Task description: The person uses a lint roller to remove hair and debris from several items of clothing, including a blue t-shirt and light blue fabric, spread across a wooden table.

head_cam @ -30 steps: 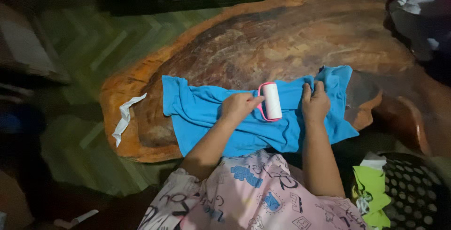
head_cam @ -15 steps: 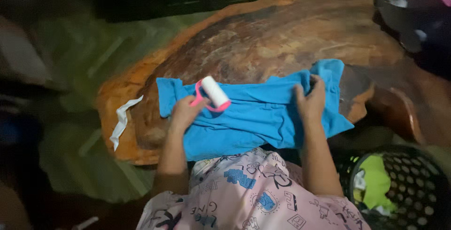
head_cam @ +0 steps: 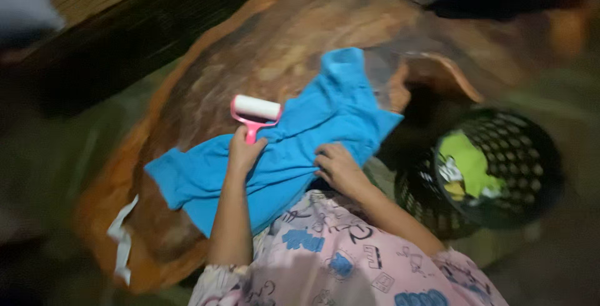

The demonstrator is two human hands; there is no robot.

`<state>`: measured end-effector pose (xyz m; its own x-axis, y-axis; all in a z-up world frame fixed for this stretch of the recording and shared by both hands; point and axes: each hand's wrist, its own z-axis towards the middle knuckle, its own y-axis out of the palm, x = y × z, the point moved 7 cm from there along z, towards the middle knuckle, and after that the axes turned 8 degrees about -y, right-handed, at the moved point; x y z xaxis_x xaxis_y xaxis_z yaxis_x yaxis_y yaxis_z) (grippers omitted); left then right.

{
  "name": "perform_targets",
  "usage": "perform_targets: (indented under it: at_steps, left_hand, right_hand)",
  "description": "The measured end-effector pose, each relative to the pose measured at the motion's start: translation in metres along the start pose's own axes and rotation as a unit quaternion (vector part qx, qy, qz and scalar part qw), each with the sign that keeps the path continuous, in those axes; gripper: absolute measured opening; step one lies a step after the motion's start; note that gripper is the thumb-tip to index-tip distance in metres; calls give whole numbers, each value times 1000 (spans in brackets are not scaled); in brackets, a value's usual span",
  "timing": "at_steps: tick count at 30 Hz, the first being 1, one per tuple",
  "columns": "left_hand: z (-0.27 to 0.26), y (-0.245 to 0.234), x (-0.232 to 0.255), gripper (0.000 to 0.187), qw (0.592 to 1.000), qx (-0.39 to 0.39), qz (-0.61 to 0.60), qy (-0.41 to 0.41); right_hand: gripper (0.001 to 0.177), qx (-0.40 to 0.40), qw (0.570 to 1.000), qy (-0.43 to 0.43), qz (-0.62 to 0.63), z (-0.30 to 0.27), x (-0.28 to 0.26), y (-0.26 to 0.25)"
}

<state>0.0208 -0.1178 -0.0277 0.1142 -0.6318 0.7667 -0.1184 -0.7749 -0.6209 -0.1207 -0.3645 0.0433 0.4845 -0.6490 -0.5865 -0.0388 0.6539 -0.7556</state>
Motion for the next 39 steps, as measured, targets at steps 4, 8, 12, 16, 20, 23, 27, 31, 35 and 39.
perform_targets:
  at_steps: [4,8,12,16,20,23,27,31,35,39]
  left_hand:
    - [-25,32,43,38,988,-89,-129,16]
    - [-51,87,108,39,937,-225,-263,41]
    - [-85,143,184,45,896,-327,-291,79]
    - [-125,210,260,47,879,-381,-251,135]
    - [-169,286,325,41,846,-440,-239,180]
    - [-199,337,365,40,818,-477,-265,184]
    - [-221,399,387,34,789,-499,-301,194]
    - [-212,461,370,31,816,-496,-278,106]
    - [-184,460,351,25,853,-443,-243,132]
    - [-156,424,341,22,871,-388,-292,75]
  right_hand:
    - [19,83,980,43,176,-34,20,-2]
    - [15,240,928,154,239,-87,54,-16]
    - [12,428,888,122,116,-153,61,-70]
    - [15,544,796,170,203,-224,79,-114]
    - [13,644,734,167,134,-289,84,-167]
    - [13,681,703,199,53,-333,90,-200]
    - [14,717,666,205,10,-379,110,-226]
    - [18,671,668,316,-57,-403,128,-245]
    - [21,568,718,377,-143,-384,136,-261]
    - [19,558,753,336,-89,-340,147,-256]
